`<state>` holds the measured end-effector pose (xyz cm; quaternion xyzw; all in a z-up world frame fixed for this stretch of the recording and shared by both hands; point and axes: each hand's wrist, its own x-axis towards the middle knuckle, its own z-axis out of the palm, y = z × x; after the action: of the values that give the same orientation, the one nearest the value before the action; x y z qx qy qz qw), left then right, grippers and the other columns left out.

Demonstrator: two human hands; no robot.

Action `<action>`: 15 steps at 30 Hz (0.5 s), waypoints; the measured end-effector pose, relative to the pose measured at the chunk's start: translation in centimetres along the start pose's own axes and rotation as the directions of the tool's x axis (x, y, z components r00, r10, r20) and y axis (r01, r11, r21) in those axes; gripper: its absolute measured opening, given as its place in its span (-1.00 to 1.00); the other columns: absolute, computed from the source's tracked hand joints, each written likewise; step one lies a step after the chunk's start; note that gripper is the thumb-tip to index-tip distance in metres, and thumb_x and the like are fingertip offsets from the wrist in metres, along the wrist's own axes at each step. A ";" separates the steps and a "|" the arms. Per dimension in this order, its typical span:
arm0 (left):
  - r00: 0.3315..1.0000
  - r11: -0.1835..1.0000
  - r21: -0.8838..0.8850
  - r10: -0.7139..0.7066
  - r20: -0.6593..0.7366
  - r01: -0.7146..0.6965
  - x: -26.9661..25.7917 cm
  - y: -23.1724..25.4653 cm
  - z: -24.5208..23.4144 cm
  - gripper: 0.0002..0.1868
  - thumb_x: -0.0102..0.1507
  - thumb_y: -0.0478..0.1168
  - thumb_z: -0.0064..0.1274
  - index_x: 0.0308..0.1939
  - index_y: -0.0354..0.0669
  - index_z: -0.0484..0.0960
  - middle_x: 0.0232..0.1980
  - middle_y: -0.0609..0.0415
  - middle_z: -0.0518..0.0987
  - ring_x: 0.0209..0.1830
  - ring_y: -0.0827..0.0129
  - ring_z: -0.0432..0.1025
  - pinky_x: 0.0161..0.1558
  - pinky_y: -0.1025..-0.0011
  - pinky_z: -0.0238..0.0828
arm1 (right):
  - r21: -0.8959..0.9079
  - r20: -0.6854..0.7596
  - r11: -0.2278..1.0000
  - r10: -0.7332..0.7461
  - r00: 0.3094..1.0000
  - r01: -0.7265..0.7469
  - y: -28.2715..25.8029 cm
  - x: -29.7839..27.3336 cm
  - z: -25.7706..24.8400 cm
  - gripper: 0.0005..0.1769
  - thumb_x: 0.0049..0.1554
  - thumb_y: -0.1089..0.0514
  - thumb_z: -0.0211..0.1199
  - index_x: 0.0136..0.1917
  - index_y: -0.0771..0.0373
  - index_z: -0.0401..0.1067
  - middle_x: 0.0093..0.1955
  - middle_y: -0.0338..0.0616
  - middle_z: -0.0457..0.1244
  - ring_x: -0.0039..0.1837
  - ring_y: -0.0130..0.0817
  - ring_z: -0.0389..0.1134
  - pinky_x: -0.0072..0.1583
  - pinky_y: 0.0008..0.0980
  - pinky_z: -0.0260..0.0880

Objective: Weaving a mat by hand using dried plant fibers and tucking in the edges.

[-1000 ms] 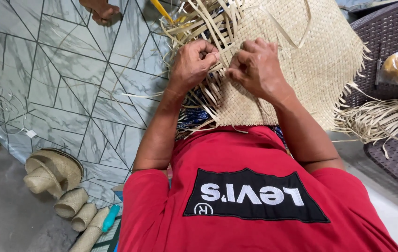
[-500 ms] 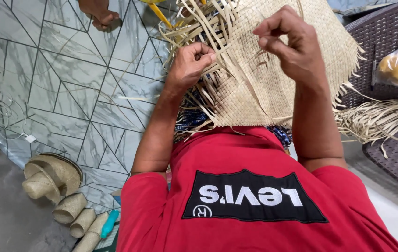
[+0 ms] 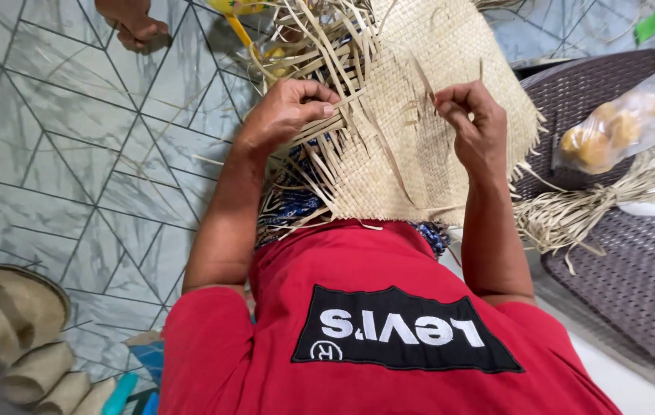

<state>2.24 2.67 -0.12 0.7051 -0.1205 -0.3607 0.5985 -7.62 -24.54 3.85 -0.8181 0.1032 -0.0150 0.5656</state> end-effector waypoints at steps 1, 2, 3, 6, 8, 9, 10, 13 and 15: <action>1.000 1.000 0.011 0.025 0.019 -0.025 0.0 -0.1 0.0 -0.75 0.12 -0.26 0.07 -0.14 -0.22 0.62 -0.31 0.12 0.59 -0.45 0.54 0.36 -0.30 0.57 0.32 | -0.014 -0.003 1.000 -0.001 1.000 0.001 0.3 -0.2 -0.1 -0.80 0.12 0.51 0.09 -0.07 0.29 0.37 -0.16 -0.23 0.23 -0.14 -0.54 0.19 -0.04 -0.60 0.27; 0.998 0.998 0.022 0.050 0.038 -0.051 0.1 -0.2 0.0 -0.76 0.13 -0.26 0.06 -0.13 -0.23 0.62 -0.29 0.11 0.59 -0.50 0.56 0.33 -0.36 0.59 0.29 | -0.029 -0.005 1.000 -0.003 1.000 0.003 0.6 -0.4 -0.3 -0.81 0.13 0.51 0.09 -0.06 0.29 0.37 -0.15 -0.21 0.26 -0.15 -0.55 0.20 -0.04 -0.60 0.28; 0.998 0.998 0.020 0.051 0.036 -0.052 0.1 -0.3 -0.1 -0.76 0.13 -0.26 0.06 -0.13 -0.23 0.62 -0.29 0.11 0.59 -0.50 0.56 0.33 -0.36 0.59 0.29 | -0.031 -0.003 1.000 -0.004 1.000 0.004 0.8 -0.3 -0.2 -0.81 0.13 0.51 0.09 -0.06 0.29 0.37 -0.15 -0.21 0.26 -0.15 -0.55 0.20 -0.04 -0.60 0.28; 0.997 0.996 0.061 0.067 0.048 -0.070 0.5 -0.5 -0.3 -0.76 0.11 -0.27 0.07 -0.15 -0.22 0.63 -0.36 0.15 0.58 -0.58 0.60 0.24 -0.45 0.59 0.20 | -0.169 -0.043 0.975 -0.151 0.988 0.142 0.6 -0.2 0.2 -0.85 0.14 0.51 0.11 -0.09 0.34 0.38 -0.17 -0.18 0.15 -0.19 -0.45 0.12 -0.14 -0.53 0.17; 0.994 0.996 0.008 0.092 0.053 -0.092 0.6 -0.9 -0.2 -0.78 0.12 -0.30 0.08 -0.16 -0.25 0.63 -0.36 0.15 0.58 -0.55 0.60 0.27 -0.46 0.63 0.23 | -0.357 -0.119 0.897 -0.319 0.940 0.259 -0.3 0.1 0.7 -0.81 0.10 0.53 0.13 -0.07 0.32 0.34 -0.06 -0.10 0.11 -0.08 -0.31 0.14 -0.06 -0.41 0.29; 0.995 0.996 0.006 0.090 0.052 -0.091 0.7 -1.0 -0.2 -0.78 0.12 -0.30 0.08 -0.16 -0.25 0.63 -0.36 0.15 0.58 -0.55 0.60 0.27 -0.46 0.63 0.23 | -0.357 -0.116 0.897 -0.318 0.941 0.259 -1.4 0.1 1.1 -0.81 0.10 0.53 0.13 -0.07 0.32 0.34 -0.06 -0.10 0.11 -0.08 -0.31 0.14 -0.06 -0.41 0.29; 0.993 0.994 0.010 0.110 0.047 -0.111 0.8 -1.1 -0.2 -0.78 0.12 -0.30 0.08 -0.17 -0.26 0.63 -0.37 0.15 0.58 -0.57 0.60 0.26 -0.49 0.63 0.20 | -0.363 -0.115 0.870 -0.398 0.910 0.334 -2.5 0.2 1.6 -0.82 0.10 0.49 0.12 -0.04 0.31 0.34 -0.04 -0.11 0.09 -0.03 -0.30 0.11 -0.02 -0.37 0.25; 0.989 0.990 -0.013 0.144 0.033 -0.143 1.0 -1.9 0.1 -0.79 0.11 -0.31 0.08 -0.19 -0.28 0.64 -0.40 0.15 0.56 -0.60 0.62 0.23 -0.54 0.65 0.15 | -0.326 -0.044 0.817 -0.515 0.856 0.475 -3.4 0.9 2.7 -0.80 0.09 0.52 0.10 -0.05 0.33 0.36 -0.04 -0.08 0.07 -0.04 -0.29 0.08 -0.07 -0.37 0.18; 0.987 0.986 -0.039 0.161 0.024 -0.160 1.2 -2.4 0.3 -0.80 0.11 -0.33 0.07 -0.20 -0.29 0.64 -0.41 0.16 0.54 -0.60 0.62 0.22 -0.55 0.65 0.13 | -0.281 0.022 0.794 -0.556 0.831 0.539 -3.8 1.5 3.5 -0.78 0.07 0.58 0.09 -0.09 0.36 0.38 -0.06 -0.04 0.08 -0.10 -0.28 0.09 -0.15 -0.39 0.15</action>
<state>2.28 2.32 -2.84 0.6770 -0.1783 -0.3230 0.6368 -5.12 -20.32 6.04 -0.8824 -0.1196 -0.1886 0.4141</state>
